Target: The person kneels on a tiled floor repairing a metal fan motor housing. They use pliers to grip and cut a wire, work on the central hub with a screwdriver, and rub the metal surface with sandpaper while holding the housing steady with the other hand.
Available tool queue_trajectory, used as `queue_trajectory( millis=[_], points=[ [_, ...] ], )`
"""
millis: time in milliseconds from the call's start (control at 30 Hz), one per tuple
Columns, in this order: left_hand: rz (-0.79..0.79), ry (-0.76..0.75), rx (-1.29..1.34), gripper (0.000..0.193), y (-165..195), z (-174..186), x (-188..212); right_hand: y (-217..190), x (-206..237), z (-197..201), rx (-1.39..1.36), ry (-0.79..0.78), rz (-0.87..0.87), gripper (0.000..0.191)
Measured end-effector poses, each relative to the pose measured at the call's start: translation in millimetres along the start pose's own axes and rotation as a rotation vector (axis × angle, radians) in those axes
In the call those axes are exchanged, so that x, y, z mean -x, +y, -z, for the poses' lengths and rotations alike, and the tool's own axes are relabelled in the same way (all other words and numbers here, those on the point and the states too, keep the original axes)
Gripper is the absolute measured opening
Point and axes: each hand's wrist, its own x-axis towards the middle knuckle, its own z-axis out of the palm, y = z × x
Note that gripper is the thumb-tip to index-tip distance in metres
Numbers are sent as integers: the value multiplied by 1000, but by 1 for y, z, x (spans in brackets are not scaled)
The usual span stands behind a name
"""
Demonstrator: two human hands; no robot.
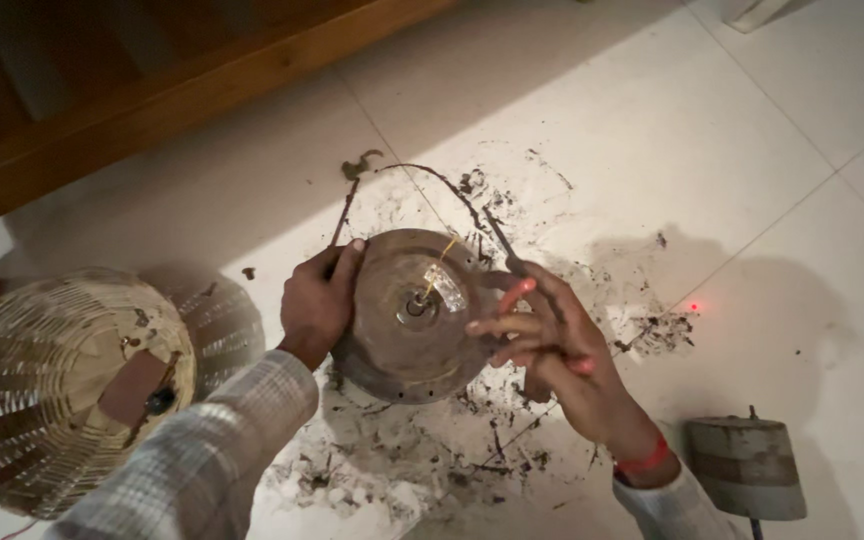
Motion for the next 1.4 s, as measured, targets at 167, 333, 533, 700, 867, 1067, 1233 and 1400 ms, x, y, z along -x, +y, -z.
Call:
queue_trajectory(
  millis=[167, 333, 533, 700, 867, 1067, 1233, 1400],
  points=[
    [-11, -13, -17, 55, 4, 1, 2, -5, -13, -8, 245, 98, -40, 54],
    [-24, 6, 24, 56, -4, 4, 6, -17, -12, -15, 257, 93, -5, 42],
    [-37, 27, 20, 56, -7, 1, 5, -18, -12, -6, 36, 97, 51, 54],
    [-35, 4, 17, 58, -8, 0, 4, -8, 0, -8, -49, 73, -3, 68],
    [-58, -6, 43, 60, -11, 0, 1, -6, 6, -7, -59, 55, 57, 70],
    [-24, -34, 55, 60, -9, 1, 3, -8, 8, -5, -38, 47, -205, 65],
    [11, -47, 42, 60, -6, 2, 3, -2, -3, -6, 13, -48, -204, 79],
    [-58, -25, 86, 61, -9, 0, 4, 1, -15, -15, -74, -24, -81, 59]
  ],
)
